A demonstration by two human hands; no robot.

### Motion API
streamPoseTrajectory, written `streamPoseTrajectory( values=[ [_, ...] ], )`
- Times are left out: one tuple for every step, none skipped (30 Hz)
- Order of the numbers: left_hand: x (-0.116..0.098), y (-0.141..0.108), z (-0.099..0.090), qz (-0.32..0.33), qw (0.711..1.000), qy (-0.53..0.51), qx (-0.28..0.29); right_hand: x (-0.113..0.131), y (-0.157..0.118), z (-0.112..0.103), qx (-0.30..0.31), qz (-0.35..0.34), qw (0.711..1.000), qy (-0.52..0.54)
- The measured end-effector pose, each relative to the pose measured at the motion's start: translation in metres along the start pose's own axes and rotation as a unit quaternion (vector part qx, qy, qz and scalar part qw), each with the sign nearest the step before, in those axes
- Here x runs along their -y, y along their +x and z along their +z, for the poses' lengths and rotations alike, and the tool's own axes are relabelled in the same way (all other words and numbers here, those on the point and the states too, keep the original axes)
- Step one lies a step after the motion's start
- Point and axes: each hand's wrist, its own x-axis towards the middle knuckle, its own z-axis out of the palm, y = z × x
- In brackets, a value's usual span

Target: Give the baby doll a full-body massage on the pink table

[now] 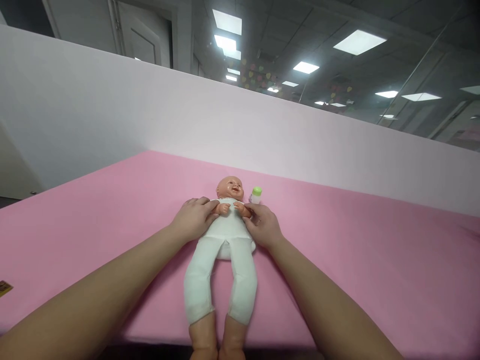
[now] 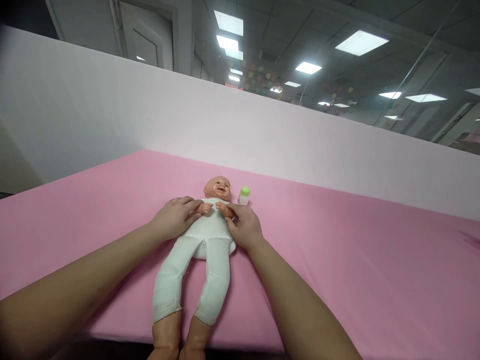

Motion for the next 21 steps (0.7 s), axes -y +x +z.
streamPoseTrajectory(
  values=[
    [0.0, 0.0, 0.0, -0.006, 1.0, -0.001, 0.0, 0.001, 0.0, 0.002, -0.001, -0.009, 1.0, -0.007],
    [-0.001, 0.0, 0.0, -0.011, 1.0, -0.003, -0.001, 0.001, 0.0, 0.004, -0.002, -0.018, 1.0, -0.013],
    [-0.001, 0.0, 0.0, -0.015, 1.0, -0.006, -0.001, 0.001, 0.0, 0.006, -0.001, -0.028, 0.999, -0.018],
    [-0.001, 0.0, -0.001, -0.018, 1.0, -0.01, 0.0, 0.001, 0.0, 0.008, 0.001, -0.038, 0.999, -0.021],
    [-0.001, 0.0, -0.001, -0.019, 1.0, -0.013, 0.0, 0.0, 0.0, 0.009, 0.001, -0.049, 0.999, -0.024],
    [-0.001, 0.0, -0.002, -0.018, 1.0, -0.015, 0.0, -0.001, 0.0, 0.011, -0.001, -0.059, 0.998, -0.027],
    [-0.001, 0.0, -0.002, -0.016, 1.0, -0.017, -0.001, -0.002, 0.0, 0.013, -0.005, -0.069, 0.997, -0.03],
    [-0.001, 0.0, -0.002, -0.016, 1.0, -0.019, -0.003, -0.004, -0.001, 0.014, -0.011, -0.079, 0.996, -0.033],
    [-0.002, 0.001, -0.002, -0.015, 1.0, -0.02, -0.005, -0.005, -0.001, 0.015, -0.017, -0.089, 0.995, -0.037],
    [-0.003, 0.001, -0.002, -0.015, 1.0, -0.022, -0.006, -0.006, -0.001, 0.017, -0.024, -0.098, 0.994, -0.04],
    [-0.003, 0.001, -0.002, -0.016, 1.0, -0.023, -0.006, -0.007, -0.001, 0.018, -0.029, -0.107, 0.993, -0.042],
    [-0.004, 0.001, -0.002, -0.017, 1.0, -0.025, -0.005, -0.008, -0.001, 0.019, -0.034, -0.114, 0.992, -0.043],
    [-0.004, 0.001, -0.002, -0.019, 0.999, -0.026, -0.003, -0.008, -0.001, 0.02, -0.039, -0.119, 0.991, -0.044],
    [-0.005, 0.002, -0.002, -0.02, 0.999, -0.027, -0.002, -0.009, -0.001, 0.021, -0.044, -0.123, 0.99, -0.044],
    [-0.005, 0.002, -0.001, -0.021, 0.999, -0.029, -0.001, -0.01, -0.001, 0.022, -0.048, -0.125, 0.99, -0.044],
    [-0.005, 0.002, -0.001, -0.022, 0.999, -0.03, -0.001, -0.01, -0.001, 0.023, -0.052, -0.128, 0.989, -0.044],
    [-0.006, 0.002, 0.0, -0.021, 0.999, -0.032, -0.001, -0.011, -0.001, 0.024, -0.055, -0.13, 0.989, -0.044],
    [-0.006, 0.002, 0.0, -0.02, 0.999, -0.034, -0.001, -0.011, -0.001, 0.024, -0.057, -0.131, 0.989, -0.045],
    [-0.006, 0.002, 0.001, -0.02, 0.999, -0.036, 0.0, -0.012, -0.001, 0.025, -0.057, -0.132, 0.989, -0.046],
    [-0.006, 0.002, 0.002, -0.019, 0.999, -0.039, 0.002, -0.012, -0.001, 0.025, -0.055, -0.132, 0.989, -0.047],
    [-0.006, 0.003, 0.003, -0.019, 0.999, -0.044, 0.003, -0.012, -0.001, 0.025, -0.053, -0.131, 0.989, -0.047]
  ],
)
